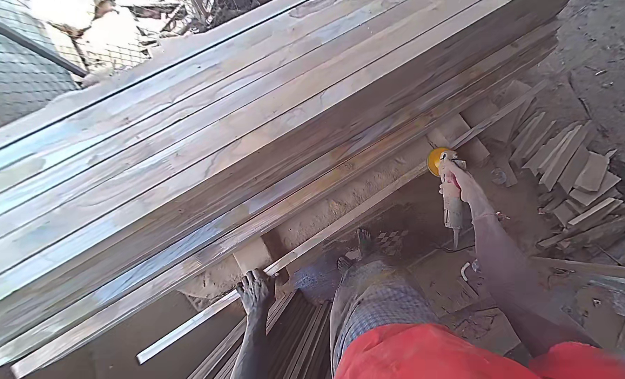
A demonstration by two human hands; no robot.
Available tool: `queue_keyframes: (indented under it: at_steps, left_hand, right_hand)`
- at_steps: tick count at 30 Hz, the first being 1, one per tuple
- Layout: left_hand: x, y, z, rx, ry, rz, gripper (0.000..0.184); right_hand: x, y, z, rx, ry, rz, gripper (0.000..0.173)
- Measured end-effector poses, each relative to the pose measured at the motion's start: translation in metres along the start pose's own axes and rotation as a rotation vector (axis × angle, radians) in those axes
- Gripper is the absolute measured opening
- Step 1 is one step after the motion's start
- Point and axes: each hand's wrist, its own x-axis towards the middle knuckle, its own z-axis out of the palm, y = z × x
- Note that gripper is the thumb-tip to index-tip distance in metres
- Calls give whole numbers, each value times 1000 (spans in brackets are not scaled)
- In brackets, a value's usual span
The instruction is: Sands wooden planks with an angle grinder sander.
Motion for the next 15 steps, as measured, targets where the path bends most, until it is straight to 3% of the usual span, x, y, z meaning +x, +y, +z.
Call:
queue_keyframes:
  at_steps: [3,5,8,10,12,15]
  left_hand:
    - [-3,51,-10,-26,-42,6,80]
    - [-9,105,-20,-96,-63,31,84]
    - [-11,189,-36,-246,-45,173,66]
    - [-10,220,-45,-326,-68,280,52]
    - [-9,217,-49,-346,-77,310,44]
    - [-10,143,-37,-344,-75,248,45]
  right_hand:
    - [17,-9,-20,-79,56,8,70]
    - [17,-8,-8,-196,-3,11,67]
    - [16,13,34,-334,-143,4,65]
    - [-12,21,75,-398,-231,25,65]
    - [-47,27,118,-480,-302,32,60]
    - [-95,49,180,-568,-393,34,59]
